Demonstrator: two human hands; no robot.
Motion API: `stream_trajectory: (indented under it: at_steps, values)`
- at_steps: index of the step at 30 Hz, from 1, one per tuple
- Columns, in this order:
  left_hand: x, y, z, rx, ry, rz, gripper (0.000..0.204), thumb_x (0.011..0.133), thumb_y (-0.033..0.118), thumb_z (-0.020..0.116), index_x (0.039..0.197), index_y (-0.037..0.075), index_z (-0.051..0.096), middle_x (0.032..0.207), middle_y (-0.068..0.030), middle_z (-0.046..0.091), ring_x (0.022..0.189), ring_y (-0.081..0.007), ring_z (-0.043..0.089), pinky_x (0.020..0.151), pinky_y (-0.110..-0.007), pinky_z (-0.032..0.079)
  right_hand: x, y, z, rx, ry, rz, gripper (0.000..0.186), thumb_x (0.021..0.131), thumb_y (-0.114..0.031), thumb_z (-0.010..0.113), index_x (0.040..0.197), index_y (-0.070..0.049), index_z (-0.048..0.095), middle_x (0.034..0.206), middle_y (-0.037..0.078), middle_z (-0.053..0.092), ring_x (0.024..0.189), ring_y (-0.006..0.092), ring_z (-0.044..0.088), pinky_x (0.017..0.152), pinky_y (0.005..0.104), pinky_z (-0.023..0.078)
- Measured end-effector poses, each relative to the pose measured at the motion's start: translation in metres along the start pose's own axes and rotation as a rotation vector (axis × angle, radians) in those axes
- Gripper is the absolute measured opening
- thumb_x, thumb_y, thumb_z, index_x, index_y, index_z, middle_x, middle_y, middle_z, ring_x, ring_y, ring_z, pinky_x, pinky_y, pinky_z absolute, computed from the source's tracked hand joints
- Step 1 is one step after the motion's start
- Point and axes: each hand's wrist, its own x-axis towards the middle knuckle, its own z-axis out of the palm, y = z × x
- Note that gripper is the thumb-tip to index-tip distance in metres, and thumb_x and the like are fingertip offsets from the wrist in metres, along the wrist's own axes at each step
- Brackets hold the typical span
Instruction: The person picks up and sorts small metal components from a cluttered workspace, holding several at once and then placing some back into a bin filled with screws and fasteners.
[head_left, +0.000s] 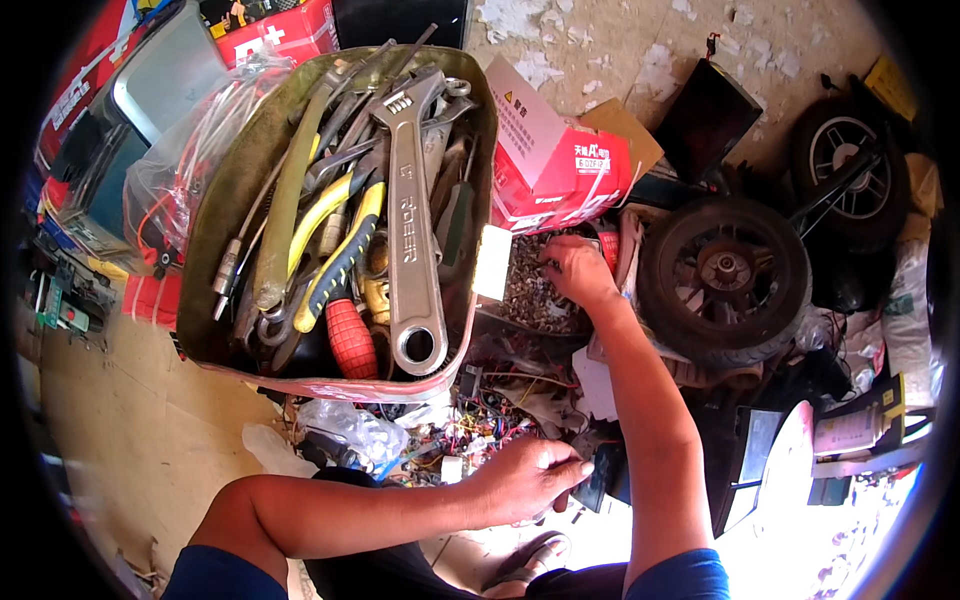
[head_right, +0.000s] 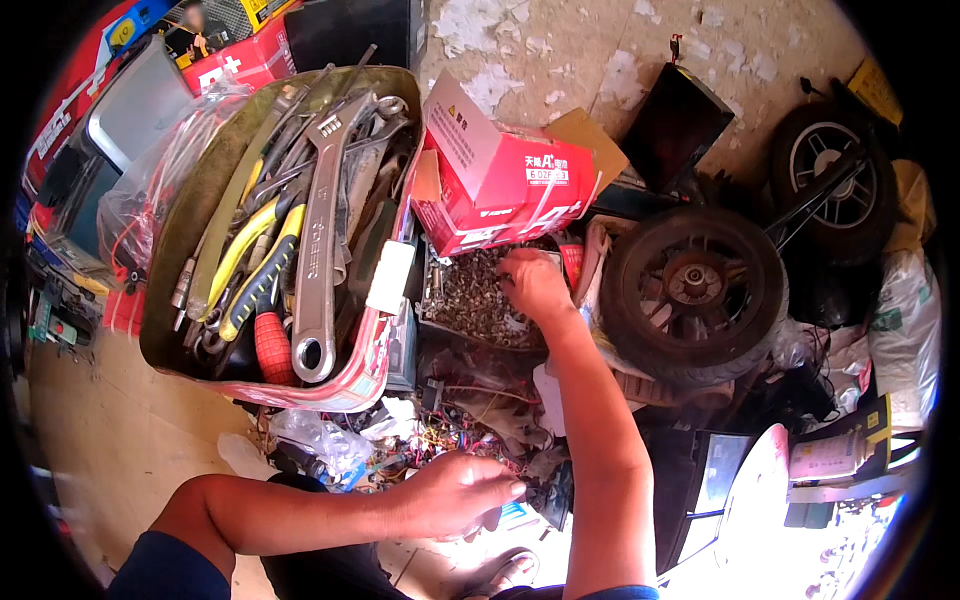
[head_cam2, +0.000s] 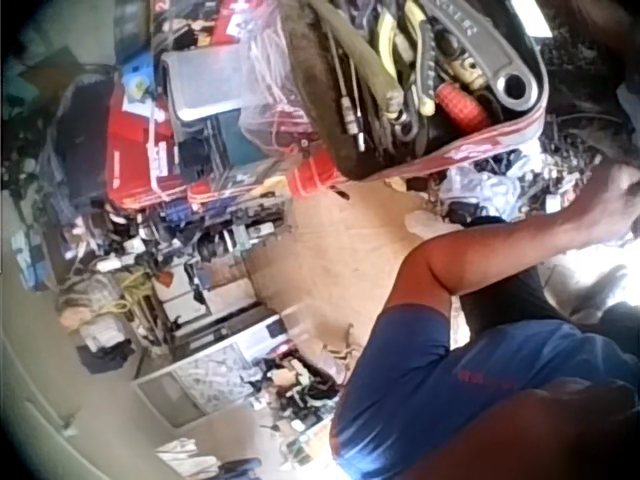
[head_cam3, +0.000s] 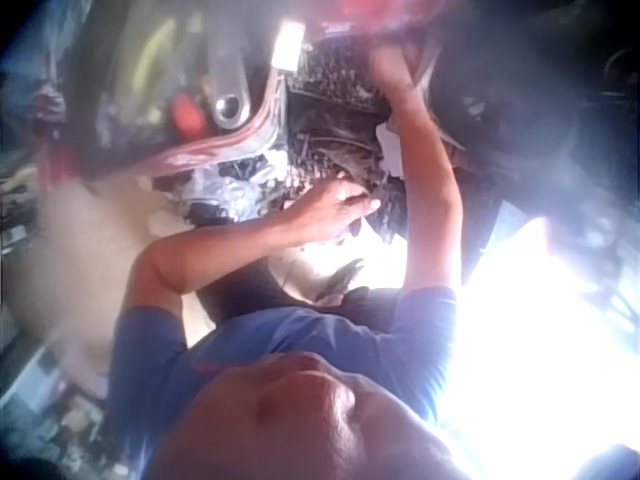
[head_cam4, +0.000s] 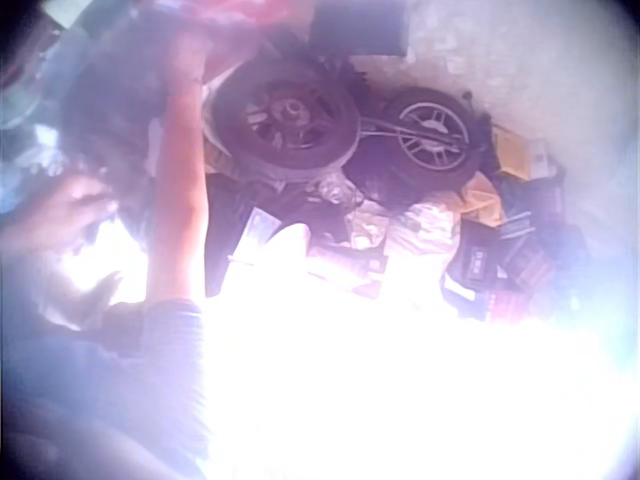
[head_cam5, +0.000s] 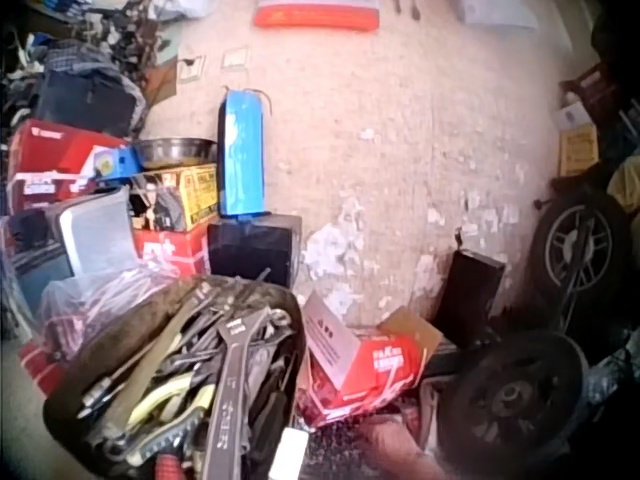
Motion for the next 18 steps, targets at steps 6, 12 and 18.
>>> stream_trajectory:
  at_steps: [6, 12, 18]
  values:
    - [0.003, 0.003, 0.001, -0.051, -0.054, -0.04, 0.041, 0.108, 0.037, 0.05, 0.095, 0.0, 0.064, 0.061, 0.0014, 0.057, 0.051, -0.0057, 0.052, 0.048, -0.027, 0.044, 0.014, -0.01, -0.001, 0.112, 0.118, 0.105, 0.022, 0.081, -0.015, 0.073, 0.102, -0.008, 0.072, 0.095, 0.015, 0.072, 0.093, 0.0369, 0.068, 0.086, 0.0454, 0.054]
    - [0.004, 0.008, -0.003, -0.1, -0.095, -0.12, 0.032, 0.108, 0.028, 0.051, 0.103, 0.001, 0.065, 0.062, 0.0014, 0.055, 0.047, -0.006, 0.05, 0.043, -0.027, 0.043, 0.021, -0.034, -0.003, 0.316, 0.124, 0.321, 0.023, 0.083, -0.016, 0.073, 0.103, -0.005, 0.074, 0.092, 0.019, 0.074, 0.089, 0.0369, 0.071, 0.082, 0.0429, 0.056]
    - [0.009, 0.0, 0.001, -0.095, -0.09, -0.175, 0.022, 0.104, 0.014, 0.052, 0.12, 0.003, 0.062, 0.073, -0.0022, 0.058, 0.049, -0.0069, 0.053, 0.042, -0.026, 0.045, 0.018, -0.042, -0.009, 0.553, 0.298, 0.584, 0.022, 0.086, -0.017, 0.072, 0.102, -0.003, 0.077, 0.089, 0.019, 0.075, 0.084, 0.0268, 0.074, 0.079, 0.036, 0.055]
